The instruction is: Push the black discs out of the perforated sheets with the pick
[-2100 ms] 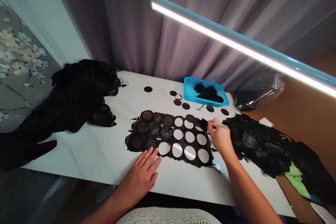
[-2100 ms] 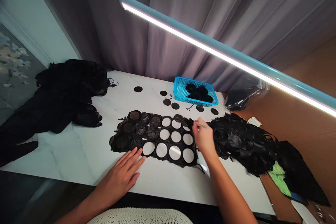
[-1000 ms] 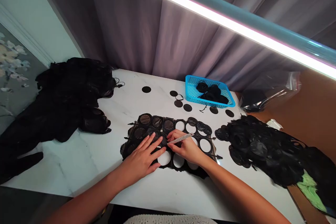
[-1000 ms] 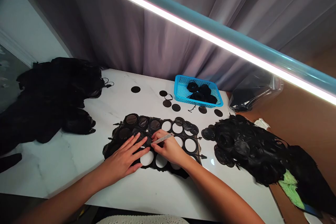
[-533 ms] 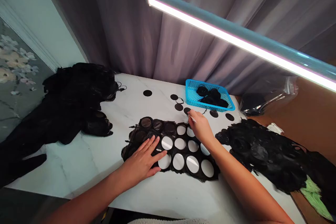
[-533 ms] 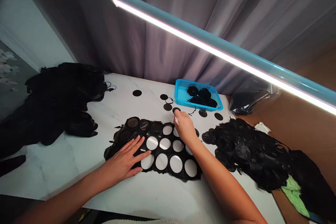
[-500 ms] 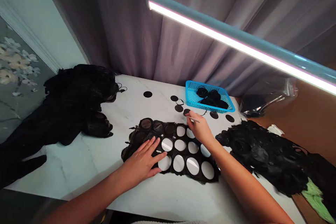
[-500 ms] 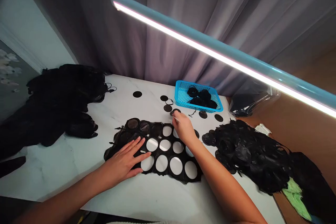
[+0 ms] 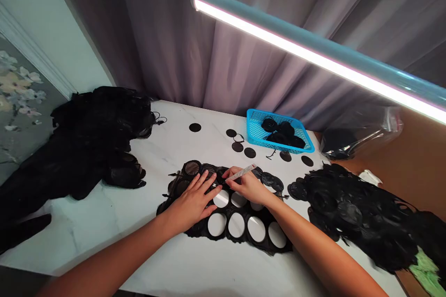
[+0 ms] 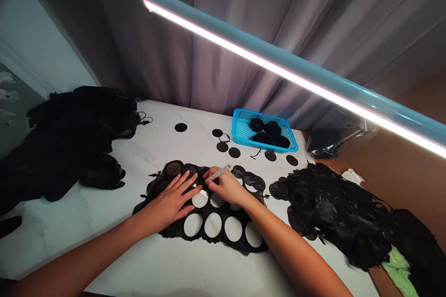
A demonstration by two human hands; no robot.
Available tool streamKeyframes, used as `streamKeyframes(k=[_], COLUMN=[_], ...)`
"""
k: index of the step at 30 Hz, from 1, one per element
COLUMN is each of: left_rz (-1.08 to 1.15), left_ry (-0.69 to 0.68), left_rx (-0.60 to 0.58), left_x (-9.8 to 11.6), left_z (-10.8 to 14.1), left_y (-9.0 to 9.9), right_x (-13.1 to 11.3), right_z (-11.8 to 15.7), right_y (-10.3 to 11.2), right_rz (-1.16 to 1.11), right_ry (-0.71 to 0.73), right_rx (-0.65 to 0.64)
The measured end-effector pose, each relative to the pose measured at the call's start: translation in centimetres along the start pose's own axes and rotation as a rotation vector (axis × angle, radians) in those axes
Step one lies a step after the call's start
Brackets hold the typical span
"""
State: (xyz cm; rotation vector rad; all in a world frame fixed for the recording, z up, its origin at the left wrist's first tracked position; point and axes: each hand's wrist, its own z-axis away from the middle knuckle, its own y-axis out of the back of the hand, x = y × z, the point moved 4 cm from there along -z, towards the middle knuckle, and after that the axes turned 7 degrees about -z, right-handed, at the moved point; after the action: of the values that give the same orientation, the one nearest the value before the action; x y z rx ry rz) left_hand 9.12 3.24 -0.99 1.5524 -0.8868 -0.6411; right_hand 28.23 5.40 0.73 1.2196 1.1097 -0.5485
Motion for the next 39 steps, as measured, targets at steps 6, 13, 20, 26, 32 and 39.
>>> streamKeyframes(k=[6, 13, 20, 26, 32, 39], left_rz=[0.03, 0.007, -0.004, 0.01, 0.021, -0.058], left_ry=[0.002, 0.003, 0.001, 0.01, 0.027, 0.151], left_rx=[0.022, -0.011, -0.016, -0.025, -0.032, 0.037], left_x=[0.0, 0.1, 0.1, 0.0, 0.1, -1.1], left_z=[-0.2, -0.3, -0.2, -0.3, 0.1, 2.0], left_y=[0.1, 0.2, 0.0, 0.1, 0.3, 0.2], right_x=[0.0, 0.0, -0.9, -0.4, 1.2, -1.3], right_z=[0.1, 0.0, 0.5, 1.4, -1.4, -4.2], right_y=[-0.3, -0.5, -1.3, -2.2, 6.9, -0.9], right_rz=[0.022, 0.067, 0.16, 0.565, 0.586, 0.184], right_ry=[0.014, 0.083, 0.175, 0.266, 0.043, 0.218], right_rx=[0.014, 0.036, 0.04, 0.046, 0.585, 0.144])
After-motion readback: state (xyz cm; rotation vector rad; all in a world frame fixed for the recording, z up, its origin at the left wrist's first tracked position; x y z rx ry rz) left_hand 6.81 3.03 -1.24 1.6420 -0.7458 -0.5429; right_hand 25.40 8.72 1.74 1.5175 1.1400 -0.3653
